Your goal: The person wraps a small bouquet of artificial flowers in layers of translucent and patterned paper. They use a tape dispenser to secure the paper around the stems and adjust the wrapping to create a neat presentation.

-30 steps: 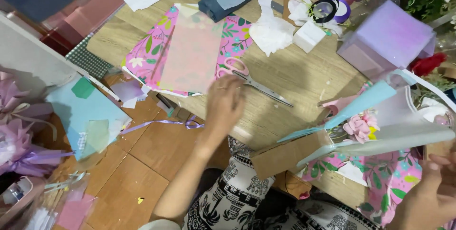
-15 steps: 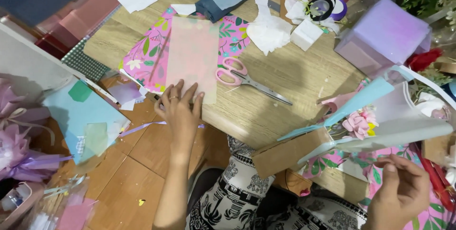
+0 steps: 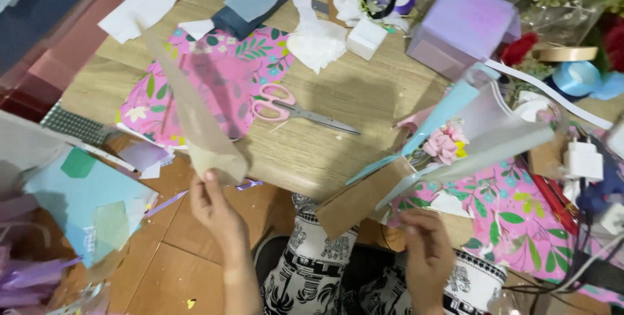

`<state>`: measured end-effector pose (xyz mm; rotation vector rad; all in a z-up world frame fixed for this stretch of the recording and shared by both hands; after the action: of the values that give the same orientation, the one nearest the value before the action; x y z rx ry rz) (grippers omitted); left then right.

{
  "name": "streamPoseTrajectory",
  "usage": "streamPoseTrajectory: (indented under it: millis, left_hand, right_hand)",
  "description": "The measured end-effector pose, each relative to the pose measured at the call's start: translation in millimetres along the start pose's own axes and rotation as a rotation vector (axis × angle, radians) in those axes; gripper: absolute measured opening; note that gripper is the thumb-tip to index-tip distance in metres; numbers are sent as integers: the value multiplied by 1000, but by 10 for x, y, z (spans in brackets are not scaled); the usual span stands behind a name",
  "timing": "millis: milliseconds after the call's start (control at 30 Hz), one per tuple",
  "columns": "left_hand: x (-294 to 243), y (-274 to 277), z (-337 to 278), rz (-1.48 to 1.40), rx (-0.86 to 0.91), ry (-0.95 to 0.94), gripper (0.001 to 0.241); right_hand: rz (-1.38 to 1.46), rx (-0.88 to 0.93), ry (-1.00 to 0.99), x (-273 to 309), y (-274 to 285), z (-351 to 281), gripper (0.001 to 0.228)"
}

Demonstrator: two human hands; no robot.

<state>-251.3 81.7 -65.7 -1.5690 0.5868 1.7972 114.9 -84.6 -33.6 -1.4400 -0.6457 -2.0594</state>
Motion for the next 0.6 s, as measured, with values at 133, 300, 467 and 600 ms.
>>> streamPoseTrajectory:
  millis: [133, 300, 467, 600]
  left_hand:
    - [-56, -462, -816, 14, 294, 154, 32]
    - [-1337, -1109, -1768, -282, 1130, -336, 18]
    - [-1246, -1135, -2070, -240, 1340, -258, 45]
    - [-752, -1159, -1972, -210, 1239, 306, 92]
  right_hand:
    - [166, 141, -84, 279, -335, -28, 29]
    - [644, 222, -271, 250, -341, 18, 86]
    - [48, -270, -677, -229, 243, -182, 57]
    - [-404, 137, 312, -570, 634, -411, 97]
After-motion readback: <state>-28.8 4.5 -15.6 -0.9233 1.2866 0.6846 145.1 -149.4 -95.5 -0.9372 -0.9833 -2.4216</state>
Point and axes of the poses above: each hand's wrist, its own z-axis towards the middle knuckle, its own y-axis out of the back of the hand, x = y × z, the point moved 10 cm from there along z, towards the middle knuckle, and after that the axes turned 9 degrees about -x, right-handed, at the moved point
